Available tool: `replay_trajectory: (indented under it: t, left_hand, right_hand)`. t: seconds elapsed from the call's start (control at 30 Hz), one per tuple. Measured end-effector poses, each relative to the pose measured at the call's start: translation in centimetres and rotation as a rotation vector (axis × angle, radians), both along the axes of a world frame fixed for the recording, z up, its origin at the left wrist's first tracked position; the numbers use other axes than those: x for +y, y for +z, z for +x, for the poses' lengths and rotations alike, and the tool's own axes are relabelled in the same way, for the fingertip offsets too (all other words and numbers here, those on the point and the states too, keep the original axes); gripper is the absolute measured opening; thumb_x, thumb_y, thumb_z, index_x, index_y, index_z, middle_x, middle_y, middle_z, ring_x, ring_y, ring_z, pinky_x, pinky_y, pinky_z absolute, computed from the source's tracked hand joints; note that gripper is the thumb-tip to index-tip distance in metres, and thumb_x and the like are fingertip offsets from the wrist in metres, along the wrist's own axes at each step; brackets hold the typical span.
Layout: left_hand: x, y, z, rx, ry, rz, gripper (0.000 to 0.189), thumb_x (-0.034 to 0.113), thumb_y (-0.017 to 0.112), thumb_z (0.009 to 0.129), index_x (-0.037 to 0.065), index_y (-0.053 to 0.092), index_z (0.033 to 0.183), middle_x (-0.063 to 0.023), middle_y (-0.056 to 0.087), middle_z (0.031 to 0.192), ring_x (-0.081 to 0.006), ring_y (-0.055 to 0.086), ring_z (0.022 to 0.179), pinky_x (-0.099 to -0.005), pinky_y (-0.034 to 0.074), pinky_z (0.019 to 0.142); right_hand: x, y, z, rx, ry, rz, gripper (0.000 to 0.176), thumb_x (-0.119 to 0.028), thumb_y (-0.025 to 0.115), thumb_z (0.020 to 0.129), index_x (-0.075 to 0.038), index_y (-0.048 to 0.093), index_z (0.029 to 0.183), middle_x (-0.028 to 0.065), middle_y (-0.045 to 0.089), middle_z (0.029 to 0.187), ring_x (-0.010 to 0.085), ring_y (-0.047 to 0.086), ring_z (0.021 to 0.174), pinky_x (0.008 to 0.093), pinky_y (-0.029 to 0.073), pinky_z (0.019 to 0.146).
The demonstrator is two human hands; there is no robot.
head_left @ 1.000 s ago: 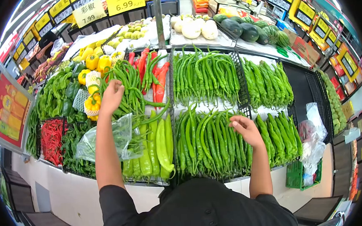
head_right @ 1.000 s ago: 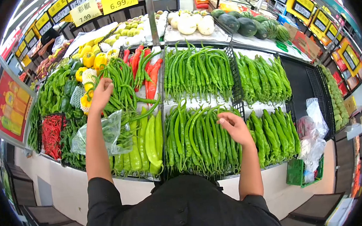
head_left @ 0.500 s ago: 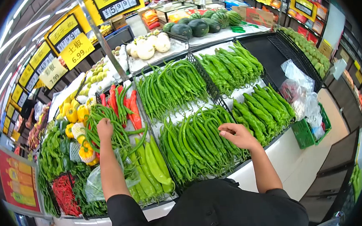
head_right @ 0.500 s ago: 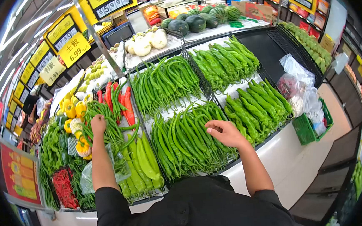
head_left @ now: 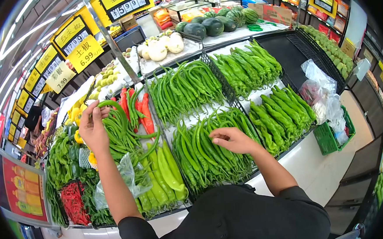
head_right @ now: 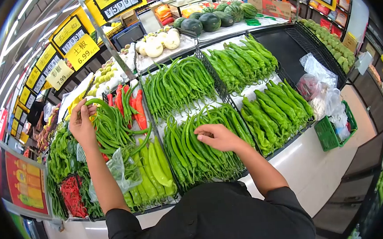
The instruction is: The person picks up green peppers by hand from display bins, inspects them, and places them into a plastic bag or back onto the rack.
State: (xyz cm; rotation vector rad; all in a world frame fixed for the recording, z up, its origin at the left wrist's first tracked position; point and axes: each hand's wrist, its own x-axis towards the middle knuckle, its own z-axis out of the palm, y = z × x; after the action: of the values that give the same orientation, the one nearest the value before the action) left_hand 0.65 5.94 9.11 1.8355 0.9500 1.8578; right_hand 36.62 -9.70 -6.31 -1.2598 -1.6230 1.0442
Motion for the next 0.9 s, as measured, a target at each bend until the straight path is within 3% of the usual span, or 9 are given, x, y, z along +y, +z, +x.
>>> replay_trajectory:
  t: [0.07,0.1,0.23,0.47,0.5,0.6,0.7,0.77,0.9]
  left_hand:
    - [-2.7,0.9,1.9,-0.021,-0.105,0.002,0.023,0.011,0.058,0.099,-0.006,0.064,0.113,-0.0136,0.069,0.089,-0.0185,0.069,0.079,-0.0281,0.056,0.072]
    - [-3.6,0.9,2.7,-0.051,-0.141,-0.015,0.028,0.017,0.062,0.098,-0.006,0.064,0.113,-0.0147,0.07,0.09,-0.0181,0.069,0.077,-0.0287,0.056,0.071]
    - [-6.1,-0.6,6.1,-0.133,-0.249,-0.056,0.026,0.015,0.06,0.098,-0.006,0.063,0.113,-0.0159,0.07,0.09,-0.0184,0.068,0.075,-0.028,0.055,0.07]
    - [-6.9,-4.2,9.9,-0.337,-0.332,-0.146,0.026,0.014,0.06,0.098,-0.007,0.062,0.113,-0.0178,0.07,0.089,-0.0205,0.07,0.075,-0.0308,0.058,0.072]
    - [-6.9,-4.5,10.1,-0.371,-0.356,-0.158,0.025,0.014,0.06,0.099,-0.006,0.061,0.114,-0.0143,0.069,0.09,-0.0176,0.068,0.074,-0.0276,0.057,0.068]
    - [-7.1,-5.1,10.5,-0.475,-0.399,-0.225,0.026,0.015,0.059,0.099,-0.006,0.061,0.115,-0.0126,0.068,0.089,-0.0169,0.068,0.074,-0.0267,0.056,0.067]
    - [-6.6,-6.3,10.8,-0.517,-0.431,-0.252,0.027,0.016,0.06,0.099,-0.005,0.059,0.116,-0.0162,0.069,0.092,-0.0185,0.068,0.073,-0.0279,0.056,0.067]
    - [-6.7,-7.0,11.1,-0.535,-0.435,-0.312,0.03,0.016,0.059,0.099,-0.004,0.056,0.12,-0.0163,0.068,0.097,-0.0182,0.068,0.075,-0.0273,0.056,0.067]
    - [-8.0,-9.4,11.8,-0.468,-0.492,-0.451,0.043,0.014,0.057,0.1,-0.004,0.043,0.136,-0.0166,0.064,0.114,-0.0186,0.066,0.093,-0.0305,0.055,0.076]
  right_hand:
    - [0.4,0.4,-1.4,0.04,0.03,0.023,0.033,-0.019,0.064,0.095,-0.002,0.06,0.124,0.002,0.066,0.093,0.0099,0.056,0.078,0.027,0.048,0.072]
    - [0.8,0.4,-1.9,0.029,0.091,0.039,0.046,-0.016,0.064,0.094,-0.004,0.05,0.136,0.0049,0.063,0.108,0.0095,0.057,0.083,0.0268,0.048,0.074]
    - [0.3,1.3,-5.3,0.218,0.18,0.073,0.071,-0.021,0.067,0.093,-0.005,0.029,0.15,0.0103,0.053,0.129,0.0118,0.058,0.086,0.0285,0.049,0.075]
    - [-0.7,-0.5,-8.5,0.346,0.358,0.025,0.074,-0.021,0.065,0.095,-0.002,0.022,0.152,0.0112,0.053,0.127,0.0118,0.057,0.085,0.0281,0.049,0.077]
    - [-0.7,-0.7,-8.7,0.343,0.37,0.049,0.074,-0.02,0.063,0.097,-0.001,0.019,0.153,0.0088,0.056,0.118,0.0109,0.054,0.081,0.0274,0.048,0.074]
    - [-0.7,-0.7,-8.6,0.366,0.38,-0.036,0.061,-0.019,0.063,0.097,0.0,0.033,0.146,0.0037,0.058,0.102,0.0069,0.05,0.077,0.0247,0.044,0.068]
    - [-0.1,-2.3,-9.3,0.514,0.417,-0.058,0.032,-0.017,0.063,0.097,0.0,0.052,0.121,-0.0011,0.055,0.086,0.0036,0.045,0.07,0.0232,0.039,0.06]
    - [-0.3,-2.3,-9.7,0.518,0.339,-0.081,0.018,-0.016,0.063,0.097,-0.002,0.053,0.102,-0.0029,0.052,0.078,0.0025,0.043,0.065,0.0229,0.036,0.056]
    - [-0.2,-1.3,-9.9,0.425,0.165,0.001,0.021,-0.016,0.065,0.095,-0.004,0.051,0.085,-0.0019,0.049,0.066,0.0041,0.042,0.058,0.0258,0.036,0.052]
